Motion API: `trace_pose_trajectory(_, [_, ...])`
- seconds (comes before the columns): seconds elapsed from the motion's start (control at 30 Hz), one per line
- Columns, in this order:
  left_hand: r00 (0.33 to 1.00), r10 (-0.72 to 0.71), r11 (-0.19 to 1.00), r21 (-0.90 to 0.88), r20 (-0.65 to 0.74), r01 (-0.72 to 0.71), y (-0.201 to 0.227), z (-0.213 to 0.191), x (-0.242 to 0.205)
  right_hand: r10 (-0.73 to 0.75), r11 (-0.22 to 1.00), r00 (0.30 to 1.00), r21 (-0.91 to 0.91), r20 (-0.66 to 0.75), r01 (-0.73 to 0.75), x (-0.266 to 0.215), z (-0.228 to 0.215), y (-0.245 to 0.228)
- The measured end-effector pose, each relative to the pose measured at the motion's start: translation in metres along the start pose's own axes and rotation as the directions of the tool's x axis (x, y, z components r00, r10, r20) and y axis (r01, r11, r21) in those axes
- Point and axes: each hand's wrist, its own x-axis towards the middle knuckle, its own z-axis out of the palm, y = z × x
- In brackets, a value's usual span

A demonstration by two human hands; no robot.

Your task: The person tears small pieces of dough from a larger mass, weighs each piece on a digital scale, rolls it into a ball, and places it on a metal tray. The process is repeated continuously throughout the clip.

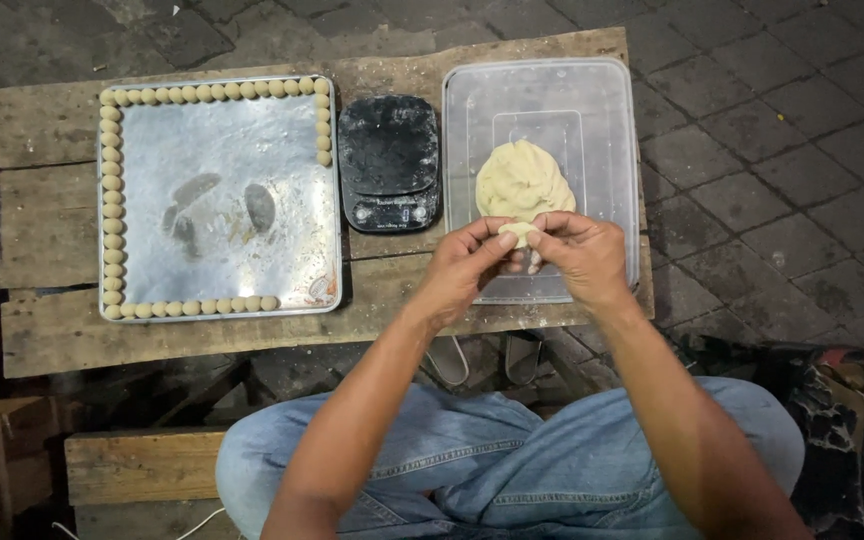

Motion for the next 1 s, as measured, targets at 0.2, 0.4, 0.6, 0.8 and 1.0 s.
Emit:
trace_pose_trajectory(0.2, [0.978,-0.143,0.94,-0.288,0.155,0.183,0.009,-0.003,-0.003,0.206,0.893,0.977,0.398,0.052,-0.209,0.001,-0.007,0.019])
trace_pose_trajectory(0.4, [0.948,-0.141,0.898,-0.367,0.285,0.243,0.021,-0.001,-0.004,0.258,0.763,0.941,0.552,0.22,-0.338,0.003,-0.016,0.027])
trace_pose_trajectory(0.6, [0.951,-0.137,0.879,-0.409,0.277,0.245,0.022,-0.001,-0.003,0.266,0.677,0.913,0.614,0.308,-0.405,0.008,-0.026,0.024])
trace_pose_trajectory(0.8, [0.982,-0.101,0.914,-0.376,0.158,0.154,0.009,-0.016,0.007,0.245,0.829,0.969,0.516,0.01,-0.215,0.006,-0.01,-0.006])
trace_pose_trajectory(1.0, [0.994,-0.108,0.964,-0.248,-0.028,0.098,-0.006,-0.02,0.014,-0.264,0.917,0.954,-0.342,-0.143,0.203,0.017,-0.007,0.012])
